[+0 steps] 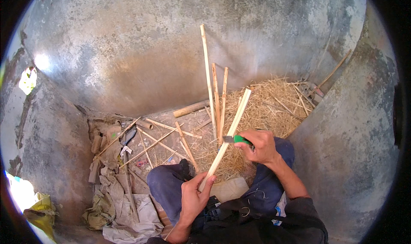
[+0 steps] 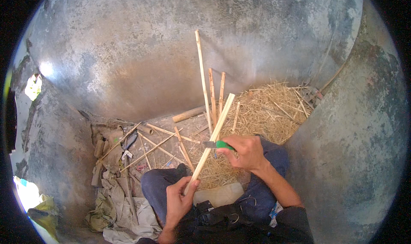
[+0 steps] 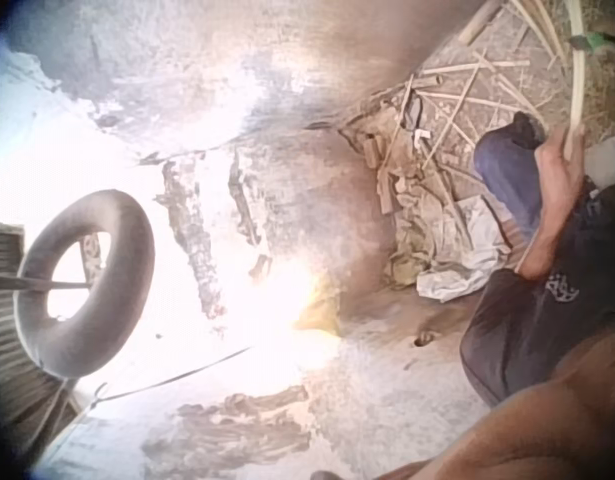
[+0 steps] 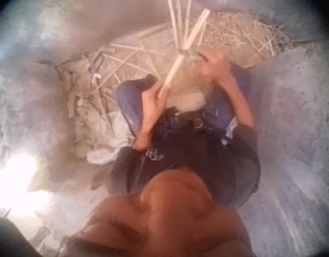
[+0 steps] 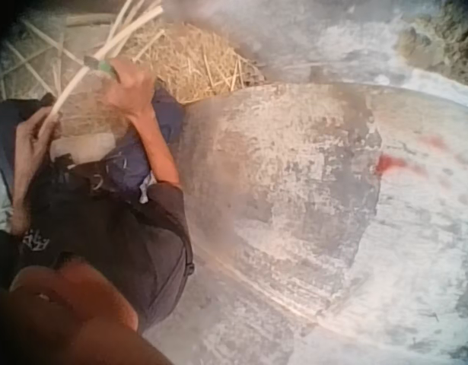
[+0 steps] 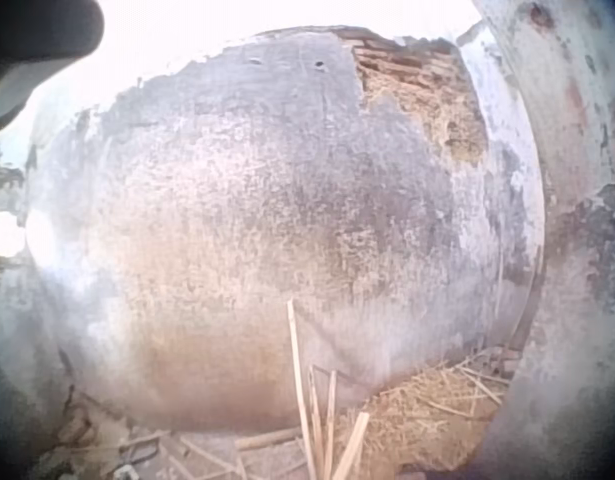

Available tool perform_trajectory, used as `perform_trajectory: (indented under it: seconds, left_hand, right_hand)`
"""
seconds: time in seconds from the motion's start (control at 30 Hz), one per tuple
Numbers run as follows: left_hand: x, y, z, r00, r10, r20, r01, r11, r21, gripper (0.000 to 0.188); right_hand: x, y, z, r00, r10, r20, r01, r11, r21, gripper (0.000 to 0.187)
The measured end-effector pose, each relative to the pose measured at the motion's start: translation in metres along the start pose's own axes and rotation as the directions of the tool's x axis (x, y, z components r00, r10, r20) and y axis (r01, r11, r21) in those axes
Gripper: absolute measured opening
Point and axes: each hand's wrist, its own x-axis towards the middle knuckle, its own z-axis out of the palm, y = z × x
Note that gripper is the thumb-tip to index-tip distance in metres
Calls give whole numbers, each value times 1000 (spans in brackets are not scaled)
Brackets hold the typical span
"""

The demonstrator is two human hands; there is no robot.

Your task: The person uses a small green knife to whittle and sharpen the ends of bamboo sticks while sitting on a floor covered in debris and straw.

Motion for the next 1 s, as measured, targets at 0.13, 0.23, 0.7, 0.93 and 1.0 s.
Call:
perform_trajectory:
  seconds: [0.13,0.23,0.7,0.93,1.0]
  left_hand:
    - [-16,9,-10,993,-80,85,74,995,70,23]
    - [-34,-2,-16,978,-168,127,165,986,34,23]
    - [9,-3,0,999,25,-39,-23,998,59,23]
    - [10,2,4,998,28,-56,-25,998,56,24]
    - [9,5,4,999,6,-49,-3,999,53,23]
  right_hand:
    - [17,56,-11,956,141,-258,-180,974,-134,37]
    - [23,85,-45,864,429,-264,-468,878,-106,36]
    - [-24,-30,26,995,-8,103,-5,992,127,31]
    - [-26,-36,33,997,-13,71,5,994,110,30]
    - [-24,-33,30,997,-11,70,5,997,83,29]
